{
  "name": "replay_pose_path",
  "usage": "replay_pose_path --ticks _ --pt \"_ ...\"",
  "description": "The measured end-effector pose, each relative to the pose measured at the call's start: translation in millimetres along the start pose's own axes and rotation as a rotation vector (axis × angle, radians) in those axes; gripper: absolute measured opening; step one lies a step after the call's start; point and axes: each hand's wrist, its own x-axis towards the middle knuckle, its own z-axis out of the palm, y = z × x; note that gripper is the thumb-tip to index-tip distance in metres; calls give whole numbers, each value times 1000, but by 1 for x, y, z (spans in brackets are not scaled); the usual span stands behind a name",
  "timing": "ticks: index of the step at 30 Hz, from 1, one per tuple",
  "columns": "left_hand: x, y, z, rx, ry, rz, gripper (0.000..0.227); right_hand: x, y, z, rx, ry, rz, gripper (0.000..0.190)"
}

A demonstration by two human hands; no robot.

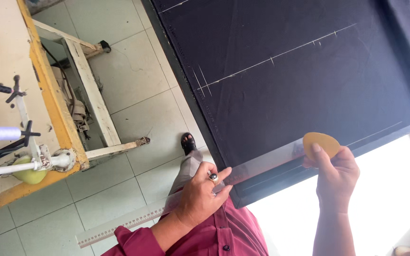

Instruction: The person measures and marks a large piece of black fabric on a table using a measuring tape, a ruler, and a yellow chalk-like marker. They draw multiple straight lines and crosshairs to create a grid pattern on the fabric.

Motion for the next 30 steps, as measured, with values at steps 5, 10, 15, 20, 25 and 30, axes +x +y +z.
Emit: replay_pose_path --ticks 5,10,15,20,25,30 --pt "-2 3 -1 230 51 55 42 -5 6 -28 -33 68 -13 22" --pt "-5 -1 6 144 -36 -21 43 20 27 -55 -255 178 -23 10" --pt "-1 14 6 212 -170 -182 41 23 26 -58 -444 47 -5 7" --pt "0 12 9 290 -206 -279 44 14 0 -34 -553 -13 -16 14" --pt "3 2 9 254 -110 -124 42 6 -9 -18 -926 -89 -21 7" --pt "62 -32 -31 125 -120 -132 44 -3 10 -83 -994 11 -77 12"
